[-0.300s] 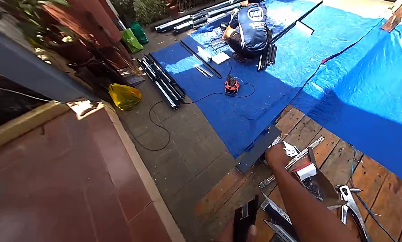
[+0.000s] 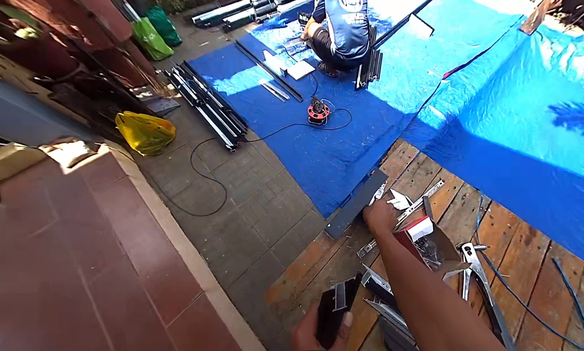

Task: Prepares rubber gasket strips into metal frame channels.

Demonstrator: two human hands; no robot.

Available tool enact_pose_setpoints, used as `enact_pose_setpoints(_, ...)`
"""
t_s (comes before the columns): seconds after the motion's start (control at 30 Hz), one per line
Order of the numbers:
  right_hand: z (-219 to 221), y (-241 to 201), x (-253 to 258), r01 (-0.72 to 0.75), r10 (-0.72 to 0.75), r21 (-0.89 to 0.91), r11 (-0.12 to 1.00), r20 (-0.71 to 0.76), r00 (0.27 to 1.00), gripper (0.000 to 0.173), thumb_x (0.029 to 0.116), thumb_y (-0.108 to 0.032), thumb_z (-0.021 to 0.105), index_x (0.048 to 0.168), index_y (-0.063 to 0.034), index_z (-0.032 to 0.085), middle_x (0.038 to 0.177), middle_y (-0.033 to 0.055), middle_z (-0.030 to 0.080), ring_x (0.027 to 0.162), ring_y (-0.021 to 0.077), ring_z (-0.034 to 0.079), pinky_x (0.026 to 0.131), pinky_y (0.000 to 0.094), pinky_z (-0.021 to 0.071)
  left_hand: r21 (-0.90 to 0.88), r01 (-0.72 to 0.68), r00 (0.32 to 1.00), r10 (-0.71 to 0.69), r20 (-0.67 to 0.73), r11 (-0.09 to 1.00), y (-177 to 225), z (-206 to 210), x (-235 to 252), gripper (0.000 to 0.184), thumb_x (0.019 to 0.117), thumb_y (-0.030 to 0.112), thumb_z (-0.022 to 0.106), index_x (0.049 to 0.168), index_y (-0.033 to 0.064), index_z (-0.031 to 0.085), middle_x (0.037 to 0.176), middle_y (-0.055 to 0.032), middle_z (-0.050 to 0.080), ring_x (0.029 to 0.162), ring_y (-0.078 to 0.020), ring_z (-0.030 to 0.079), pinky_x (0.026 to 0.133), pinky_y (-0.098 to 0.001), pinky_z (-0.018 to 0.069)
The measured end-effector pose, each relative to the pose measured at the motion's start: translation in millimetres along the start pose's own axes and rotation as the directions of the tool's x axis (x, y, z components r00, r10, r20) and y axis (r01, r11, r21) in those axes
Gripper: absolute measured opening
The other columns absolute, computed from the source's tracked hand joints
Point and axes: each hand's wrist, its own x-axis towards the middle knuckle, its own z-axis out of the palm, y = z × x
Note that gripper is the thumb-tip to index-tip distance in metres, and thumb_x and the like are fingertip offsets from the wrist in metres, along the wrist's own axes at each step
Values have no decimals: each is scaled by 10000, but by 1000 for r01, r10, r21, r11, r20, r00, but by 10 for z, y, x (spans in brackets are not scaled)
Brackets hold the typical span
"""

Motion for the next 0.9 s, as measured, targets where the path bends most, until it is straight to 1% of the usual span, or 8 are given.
enact_pose_setpoints(0.13, 30, -21, -50, -103, 103, 25, 994, 6, 995, 503, 919, -317, 658, 1280, 25, 579, 1264, 294, 614, 1227, 461, 583, 918, 625, 504, 141, -107, 994, 107, 8, 984, -34, -66, -69, 442, 900, 374, 781, 1070, -24, 695, 773, -35, 733, 646, -86, 706, 612, -313, 627)
enact_pose_setpoints(0.23, 75, -3, -23, -134, 134, 21, 991, 14, 991, 621, 890, -397, 671, 1325, 24, 531, 1222, 276, 639, 1188, 438, 618, 903, 628, 508, 214, -144, 989, 139, 40, 966, -109, -146, -115, 458, 890, 434, 782, 1041, 8, 708, 782, -31, 729, 677, -72, 701, 633, -299, 616)
enact_pose_setpoints(0.43, -184, 118, -102, -105, 90, 135, 985, 111, 990, 540, 922, -491, 622, 1182, -20, 668, 1200, 242, 672, 1174, 405, 635, 909, 626, 502, 278, -130, 986, 94, 138, 952, -268, -193, -356, 448, 879, 482, 775, 1019, 60, 720, 771, -6, 720, 671, -74, 692, 623, -313, 605)
enact_pose_setpoints(0.57, -589, 227, -291, -35, 6, 219, 975, 131, 991, 465, 971, -406, 573, 1100, 26, 685, 1166, 256, 677, 1113, 405, 659, 892, 620, 515, 338, -81, 953, -26, 301, 938, -496, -1, -487, 537, 885, 661, 665, 1028, 147, 731, 761, 47, 701, 680, -68, 679, 630, -340, 599)
enact_pose_setpoints(0.63, -808, 394, -382, -20, -26, 330, 944, 134, 991, 376, 958, -350, 561, 1024, 2, 674, 1025, 213, 691, 915, 349, 706, 762, 564, 568, 398, -34, 890, -154, 429, 917, -569, 173, -564, 557, 884, 692, 633, 1019, 159, 718, 774, 29, 684, 713, -107, 675, 670, -375, 586)
enact_pose_setpoints(0.73, -1195, 829, -658, 2, -107, 513, 858, 175, 979, 313, 989, -320, 507, 977, -44, 655, 807, 114, 719, 633, 230, 727, 588, 436, 627, 526, -55, 724, -329, 606, 849, -659, 566, -782, 584, 904, 690, 606, 1075, 141, 707, 859, -32, 694, 817, -186, 687, 775, -450, 574)
enact_pose_setpoints(0.83, -1668, 1538, -1251, 96, -229, 605, 790, 148, 962, 207, 1018, -223, 509, 1096, -47, 586, 757, 108, 687, 539, 217, 676, 488, 388, 591, 607, -195, 565, -417, 712, 770, -795, 1097, -1137, 603, 922, 690, 582, 1102, 127, 703, 939, -86, 705, 920, -258, 695, 859, -525, 562)
enact_pose_setpoints(0.9, -1849, 2319, -1797, 168, -301, 636, 753, 106, 948, 206, 995, -142, 523, 1185, -71, 557, 719, 101, 656, 457, 191, 580, 404, 336, 491, 628, -321, 469, -457, 756, 709, -895, 1468, -1435, 605, 930, 683, 565, 1103, 118, 696, 966, -107, 707, 954, -289, 693, 869, -556, 551)
